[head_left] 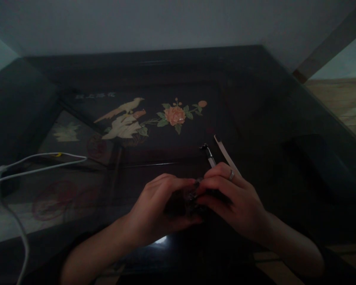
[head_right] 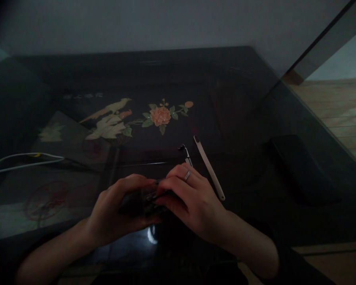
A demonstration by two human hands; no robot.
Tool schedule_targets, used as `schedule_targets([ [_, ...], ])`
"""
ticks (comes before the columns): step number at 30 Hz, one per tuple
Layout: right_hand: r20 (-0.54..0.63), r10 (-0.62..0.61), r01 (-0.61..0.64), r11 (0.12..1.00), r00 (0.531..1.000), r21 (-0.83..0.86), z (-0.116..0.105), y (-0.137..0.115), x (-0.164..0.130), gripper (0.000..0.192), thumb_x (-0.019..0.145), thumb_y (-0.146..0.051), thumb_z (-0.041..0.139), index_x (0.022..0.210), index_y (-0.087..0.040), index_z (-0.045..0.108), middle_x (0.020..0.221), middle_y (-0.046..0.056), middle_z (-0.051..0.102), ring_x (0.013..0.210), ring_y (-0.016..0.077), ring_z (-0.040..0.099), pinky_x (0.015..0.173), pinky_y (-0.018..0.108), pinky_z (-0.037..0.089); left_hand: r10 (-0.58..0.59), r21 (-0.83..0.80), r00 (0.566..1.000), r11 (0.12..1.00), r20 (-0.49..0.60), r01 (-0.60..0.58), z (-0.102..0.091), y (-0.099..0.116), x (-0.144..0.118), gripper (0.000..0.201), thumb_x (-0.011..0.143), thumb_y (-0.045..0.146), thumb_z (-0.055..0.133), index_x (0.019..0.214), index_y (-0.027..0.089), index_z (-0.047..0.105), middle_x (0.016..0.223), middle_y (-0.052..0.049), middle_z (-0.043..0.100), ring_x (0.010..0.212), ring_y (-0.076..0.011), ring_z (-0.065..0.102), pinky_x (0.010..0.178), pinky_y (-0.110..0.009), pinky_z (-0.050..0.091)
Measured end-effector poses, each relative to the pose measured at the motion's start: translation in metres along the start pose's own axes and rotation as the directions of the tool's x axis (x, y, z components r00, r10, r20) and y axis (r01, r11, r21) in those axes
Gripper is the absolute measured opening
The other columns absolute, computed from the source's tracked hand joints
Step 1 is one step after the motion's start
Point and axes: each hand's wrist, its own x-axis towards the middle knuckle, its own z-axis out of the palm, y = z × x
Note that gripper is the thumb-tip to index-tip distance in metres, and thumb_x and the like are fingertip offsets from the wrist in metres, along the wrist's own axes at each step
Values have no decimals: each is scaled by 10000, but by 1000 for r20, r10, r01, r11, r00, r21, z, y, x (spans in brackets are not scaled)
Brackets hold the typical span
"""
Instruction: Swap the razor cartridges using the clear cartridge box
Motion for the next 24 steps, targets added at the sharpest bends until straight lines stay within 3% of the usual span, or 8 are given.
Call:
schedule_targets([
  [10, 80, 23, -20, 999, 997, -37, -2, 1, 3, 68, 931, -208, 579, 870, -178, 580, 820, 37, 591, 755, 166, 576, 678, 279, 513, -99, -51, 994, 994, 40, 101, 0, -1, 0, 534, 725, 408, 796, 1155, 238, 529, 959, -34, 739, 848, -203, 734, 725, -298, 599],
  [24, -36, -21, 19, 999, 999, -47, -1, 0, -1, 73, 927, -200, 595, 876, -194, 646, 799, 25, 604, 732, 149, 597, 646, 273, 520, -120, -119, 991, 985, 61, 127, -3, -4, 1, 559, 713, 372, 813, 1182, 236, 542, 1028, -47, 729, 893, -207, 729, 745, -291, 612],
])
